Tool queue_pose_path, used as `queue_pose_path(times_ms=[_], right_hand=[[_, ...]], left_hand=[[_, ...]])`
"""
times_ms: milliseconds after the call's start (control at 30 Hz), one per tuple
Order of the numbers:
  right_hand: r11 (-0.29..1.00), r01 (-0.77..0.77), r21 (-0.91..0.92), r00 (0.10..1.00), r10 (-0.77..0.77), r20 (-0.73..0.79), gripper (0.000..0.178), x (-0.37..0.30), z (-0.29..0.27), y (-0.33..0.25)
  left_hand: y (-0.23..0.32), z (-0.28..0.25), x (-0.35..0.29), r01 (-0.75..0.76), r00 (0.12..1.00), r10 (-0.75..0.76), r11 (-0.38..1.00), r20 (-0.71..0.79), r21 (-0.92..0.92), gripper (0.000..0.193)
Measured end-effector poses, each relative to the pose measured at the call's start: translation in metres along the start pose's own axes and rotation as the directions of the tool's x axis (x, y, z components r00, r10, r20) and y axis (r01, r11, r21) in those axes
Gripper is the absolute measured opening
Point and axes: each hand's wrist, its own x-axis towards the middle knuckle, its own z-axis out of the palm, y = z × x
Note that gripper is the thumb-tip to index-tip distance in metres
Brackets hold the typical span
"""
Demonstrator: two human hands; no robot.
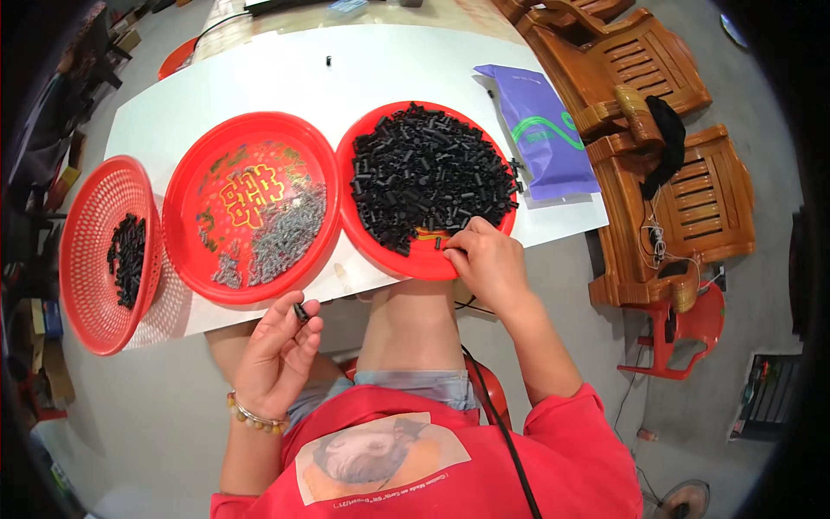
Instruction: The person is manually assembling small black plastic components by inserting silver metal pins into them.
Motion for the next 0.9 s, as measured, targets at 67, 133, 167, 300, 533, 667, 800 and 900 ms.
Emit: queue_pose_path(times_ms=[67,133,167,300,533,667,800,900], right_hand=[[1.000,0.023,-0.021,0.999,-0.024,-0.036,0.009,0.001,0.003,-0.001],[0.999,0.040,0.031,0.997,-0.037,-0.070,0.009,-0.001,0.000,0.000],[0.994,0.054,0.093,0.994,-0.045,-0.097,0.009,-0.001,-0.001,-0.005],[0.892,0.109,0.438,0.994,-0.086,-0.071,0.010,-0.008,-0.017,-0.038],[0.740,0.256,0.622,0.966,-0.220,-0.136,0.010,-0.006,-0.002,-0.088],[0.585,0.218,0.781,0.965,-0.250,-0.083,0.011,-0.018,0.009,-0.115],[0.560,0.299,0.772,0.950,-0.249,-0.187,0.015,-0.019,0.012,-0.119],[0.559,0.367,0.743,0.929,-0.253,-0.269,0.016,-0.019,0.015,-0.120]], left_hand=[[-0.001,0.000,-0.003,-0.012,1.000,0.011,1.000,0.014,0.025,0.026],[-0.004,0.003,-0.001,-0.022,0.999,0.021,0.999,0.025,0.046,0.025],[-0.003,0.003,-0.001,-0.025,1.000,0.024,0.998,0.021,0.058,0.025],[-0.006,0.002,0.001,-0.069,0.997,0.064,0.992,0.047,0.108,0.025],[-0.013,0.009,0.005,-0.096,0.993,0.086,0.988,0.083,0.120,0.022],[-0.015,0.011,0.004,-0.162,0.983,0.150,0.978,0.102,0.133,0.021],[-0.016,0.013,0.002,-0.176,0.980,0.159,0.972,0.117,0.155,0.019],[-0.017,0.012,0.001,-0.193,0.976,0.171,0.965,0.134,0.180,0.018]])
